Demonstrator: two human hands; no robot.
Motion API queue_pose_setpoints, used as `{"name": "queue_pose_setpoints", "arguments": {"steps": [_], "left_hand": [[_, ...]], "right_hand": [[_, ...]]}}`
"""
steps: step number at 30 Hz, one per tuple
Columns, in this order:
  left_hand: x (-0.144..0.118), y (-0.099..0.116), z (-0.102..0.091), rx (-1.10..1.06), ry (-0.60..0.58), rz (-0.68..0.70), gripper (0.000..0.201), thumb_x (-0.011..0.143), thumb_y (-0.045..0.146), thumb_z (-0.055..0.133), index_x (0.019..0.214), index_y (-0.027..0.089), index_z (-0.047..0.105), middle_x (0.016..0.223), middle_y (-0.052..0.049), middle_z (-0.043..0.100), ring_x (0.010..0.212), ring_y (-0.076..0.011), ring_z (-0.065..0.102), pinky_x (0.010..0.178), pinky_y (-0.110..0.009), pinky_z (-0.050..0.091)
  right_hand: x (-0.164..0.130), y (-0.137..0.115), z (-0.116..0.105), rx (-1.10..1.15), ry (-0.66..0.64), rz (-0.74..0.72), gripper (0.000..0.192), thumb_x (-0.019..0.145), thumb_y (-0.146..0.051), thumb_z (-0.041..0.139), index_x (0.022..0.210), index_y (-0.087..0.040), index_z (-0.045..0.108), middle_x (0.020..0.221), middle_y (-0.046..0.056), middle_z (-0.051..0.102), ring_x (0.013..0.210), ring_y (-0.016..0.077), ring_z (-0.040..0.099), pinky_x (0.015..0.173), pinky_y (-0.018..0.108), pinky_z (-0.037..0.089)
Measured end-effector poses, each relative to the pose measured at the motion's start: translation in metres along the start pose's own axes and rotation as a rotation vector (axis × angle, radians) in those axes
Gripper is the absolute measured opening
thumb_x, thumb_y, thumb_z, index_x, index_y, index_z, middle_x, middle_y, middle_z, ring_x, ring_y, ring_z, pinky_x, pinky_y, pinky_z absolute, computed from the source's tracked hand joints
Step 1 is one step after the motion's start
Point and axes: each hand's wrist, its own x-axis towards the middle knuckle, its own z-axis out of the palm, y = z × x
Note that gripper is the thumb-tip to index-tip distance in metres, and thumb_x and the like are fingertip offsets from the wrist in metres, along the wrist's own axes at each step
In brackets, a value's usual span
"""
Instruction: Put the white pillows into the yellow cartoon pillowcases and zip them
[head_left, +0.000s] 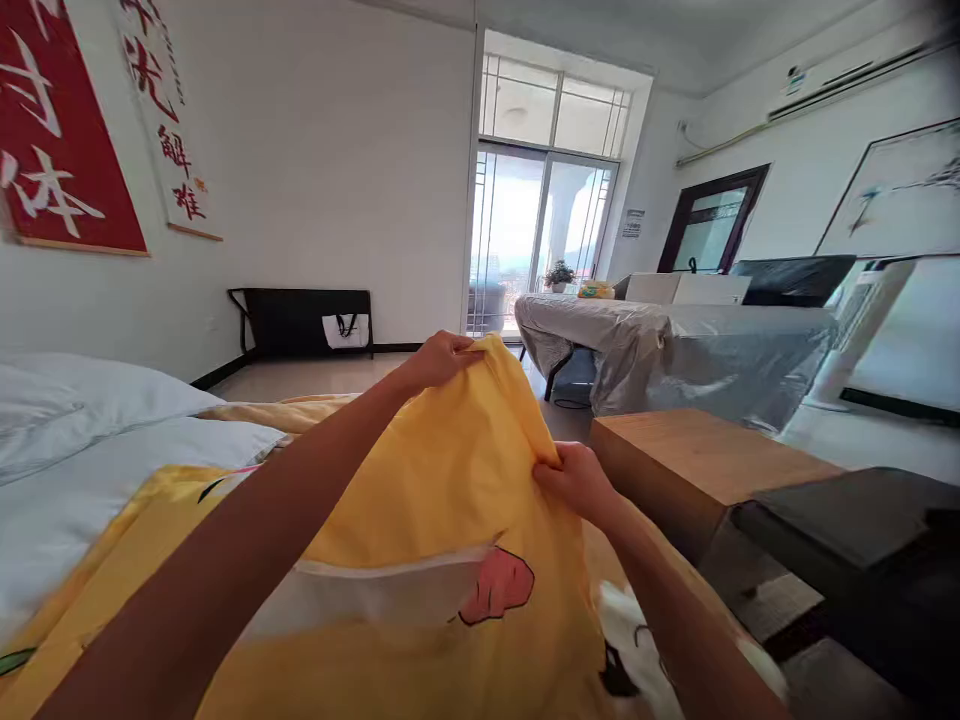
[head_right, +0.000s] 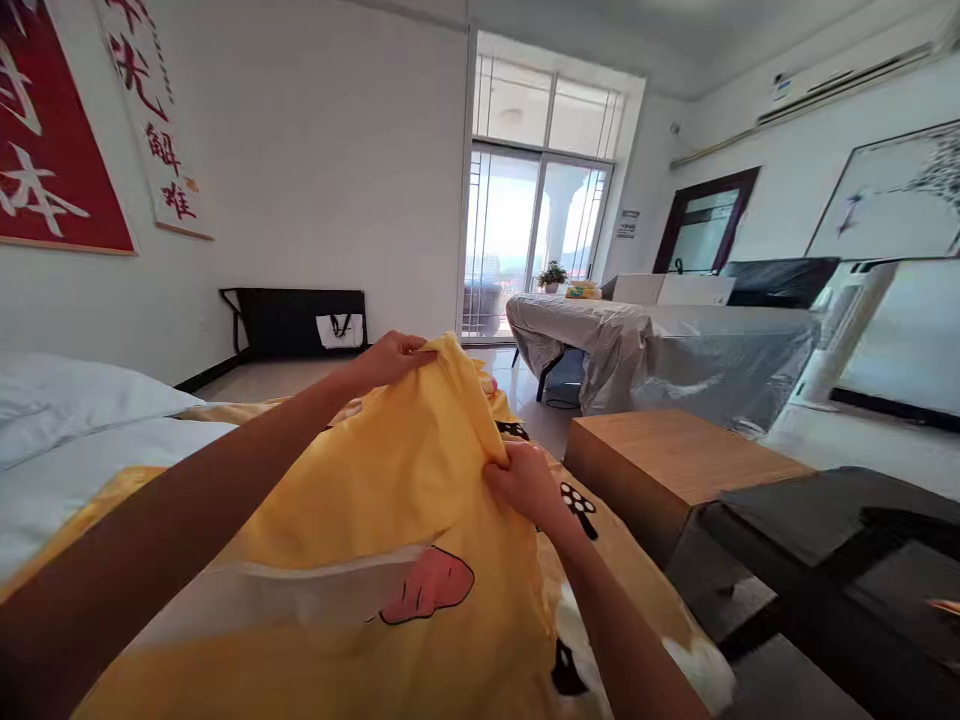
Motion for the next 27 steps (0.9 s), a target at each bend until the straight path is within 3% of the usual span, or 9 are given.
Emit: {"name": "queue_pose_setpoints", "arguments": {"steps": [2,5,9,13,16,18,21,24,27], "left_hand": [[0.005,0.004,0.013,0.116,0.209,0.045,0.021,0.086,0.03,0.047,0.069,0.018,0.05,0.062,0.003,0.046,0.058,-0.0114,0.042,0.055,-0.023,0.03],[0.008,0.005,0.021,0.266,0.366,0.144,0.022,0.087,0.024,0.044,0.065,0.019,0.043,0.061,0.003,0.045,0.06,-0.0119,0.041,0.058,-0.024,0.029],[0.004,-0.005,0.01,0.344,0.228,0.236,0.037,0.088,0.034,0.047,0.058,0.019,0.032,0.055,0.005,0.034,0.055,-0.0103,0.033,0.054,-0.025,0.025],[0.008,-0.011,0.007,0.143,0.076,0.148,0.034,0.087,0.039,0.048,0.061,0.019,0.036,0.057,0.005,0.035,0.052,-0.0093,0.035,0.052,-0.023,0.027],[0.018,-0.015,0.018,0.13,0.163,0.117,0.022,0.087,0.027,0.044,0.067,0.018,0.044,0.062,0.003,0.045,0.058,-0.0111,0.045,0.058,-0.023,0.035],[0.023,-0.023,0.026,0.235,0.257,0.139,0.018,0.087,0.022,0.044,0.07,0.018,0.049,0.067,0.001,0.052,0.065,-0.0131,0.05,0.065,-0.025,0.038],[0.03,-0.042,0.029,0.396,0.292,0.143,0.019,0.089,0.027,0.045,0.079,0.018,0.058,0.076,-0.002,0.061,0.074,-0.0166,0.056,0.072,-0.027,0.041],[0.037,-0.058,0.031,0.472,0.317,0.089,0.021,0.089,0.029,0.048,0.094,0.017,0.064,0.093,-0.007,0.067,0.089,-0.0215,0.061,0.08,-0.03,0.044],[0.034,-0.065,0.044,0.524,0.396,0.027,0.035,0.089,0.02,0.043,0.121,0.013,0.057,0.119,-0.016,0.06,0.112,-0.0279,0.055,0.094,-0.039,0.04]], "right_hand": [[-0.003,-0.008,0.021,0.03,0.143,-0.045,0.011,0.067,-0.031,0.037,0.059,-0.022,0.037,0.055,0.0,0.046,0.055,0.0145,0.043,0.052,0.025,0.027],[-0.006,-0.005,0.04,0.043,0.235,-0.104,0.013,0.073,-0.029,0.032,0.072,-0.022,0.042,0.063,0.002,0.053,0.059,0.0168,0.047,0.054,0.026,0.029],[-0.005,0.018,0.036,-0.001,0.187,-0.065,0.009,0.074,-0.031,0.037,0.07,-0.023,0.041,0.057,-0.001,0.05,0.055,0.0165,0.045,0.053,0.026,0.028],[-0.009,0.019,0.037,0.199,0.118,-0.018,0.014,0.077,-0.03,0.037,0.069,-0.022,0.045,0.066,0.001,0.056,0.065,0.0179,0.052,0.059,0.026,0.036],[-0.016,0.014,0.049,0.386,0.0,-0.072,0.027,0.087,-0.039,0.035,0.083,-0.02,0.054,0.084,0.005,0.064,0.08,0.0199,0.057,0.068,0.028,0.043],[-0.018,0.02,0.053,0.323,-0.075,-0.087,0.033,0.088,-0.047,0.037,0.08,-0.02,0.055,0.082,0.005,0.065,0.076,0.0206,0.057,0.066,0.028,0.042],[-0.019,0.044,0.054,0.153,-0.025,-0.019,0.039,0.088,-0.052,0.037,0.073,-0.02,0.052,0.071,0.005,0.063,0.066,0.0205,0.054,0.06,0.028,0.036],[-0.014,0.065,0.061,0.062,0.003,0.012,0.036,0.092,-0.048,0.033,0.081,-0.021,0.054,0.076,0.006,0.065,0.069,0.0217,0.057,0.062,0.028,0.036],[-0.005,0.076,0.084,0.0,-0.041,0.037,0.027,0.093,-0.035,0.033,0.09,-0.021,0.056,0.086,0.009,0.066,0.08,0.0228,0.06,0.066,0.028,0.036]]}}
